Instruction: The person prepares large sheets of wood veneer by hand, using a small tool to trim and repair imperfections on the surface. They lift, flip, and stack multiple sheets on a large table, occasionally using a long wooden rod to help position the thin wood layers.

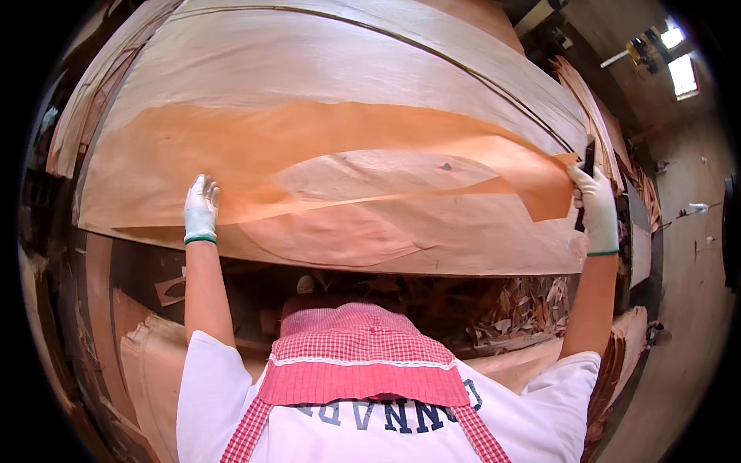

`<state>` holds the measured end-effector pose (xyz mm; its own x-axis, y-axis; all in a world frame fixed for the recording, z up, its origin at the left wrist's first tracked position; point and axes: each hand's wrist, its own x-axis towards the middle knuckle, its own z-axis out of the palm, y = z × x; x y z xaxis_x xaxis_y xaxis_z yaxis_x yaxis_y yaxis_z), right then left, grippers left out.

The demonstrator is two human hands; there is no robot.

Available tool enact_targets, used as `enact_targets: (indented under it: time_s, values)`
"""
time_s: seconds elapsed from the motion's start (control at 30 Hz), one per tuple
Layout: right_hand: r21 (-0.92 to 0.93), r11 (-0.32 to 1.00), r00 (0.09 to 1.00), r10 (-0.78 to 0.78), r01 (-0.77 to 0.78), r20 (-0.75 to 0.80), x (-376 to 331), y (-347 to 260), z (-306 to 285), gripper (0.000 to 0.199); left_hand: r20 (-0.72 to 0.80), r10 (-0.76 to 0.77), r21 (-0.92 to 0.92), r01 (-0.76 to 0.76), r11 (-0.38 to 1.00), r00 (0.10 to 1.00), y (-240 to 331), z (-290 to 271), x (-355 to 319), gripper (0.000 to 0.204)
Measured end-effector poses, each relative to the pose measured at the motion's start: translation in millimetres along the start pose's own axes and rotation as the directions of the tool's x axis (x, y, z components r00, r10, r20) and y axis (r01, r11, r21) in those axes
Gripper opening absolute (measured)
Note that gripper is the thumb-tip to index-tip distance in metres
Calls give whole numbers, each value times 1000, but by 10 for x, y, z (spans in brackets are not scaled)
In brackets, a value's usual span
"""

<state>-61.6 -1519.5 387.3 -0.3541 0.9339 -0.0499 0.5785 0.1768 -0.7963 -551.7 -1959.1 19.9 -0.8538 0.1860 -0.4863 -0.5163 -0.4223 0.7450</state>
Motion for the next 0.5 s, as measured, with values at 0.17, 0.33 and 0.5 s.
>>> enact_targets:
  time_s: [0.17, 0.33, 0.5]
  values:
    - [-170, 985, 981, 65, -34, 182, 748, 1024, -90, 19, -38, 207, 427, -171, 888, 978, -589, 331, 206, 42]
    - [-296, 907, 952, -265, 301, 154, 1581, 2309, 588, 49, 117, 676, 896, -370, 243, 727, -631, 429, 239, 37]
    - [-295, 938, 961, -103, 180, 256, 1934, 2854, 787, 25, 611, 612, 731, -655, -191, 502, -1450, 2252, -1195, 31]
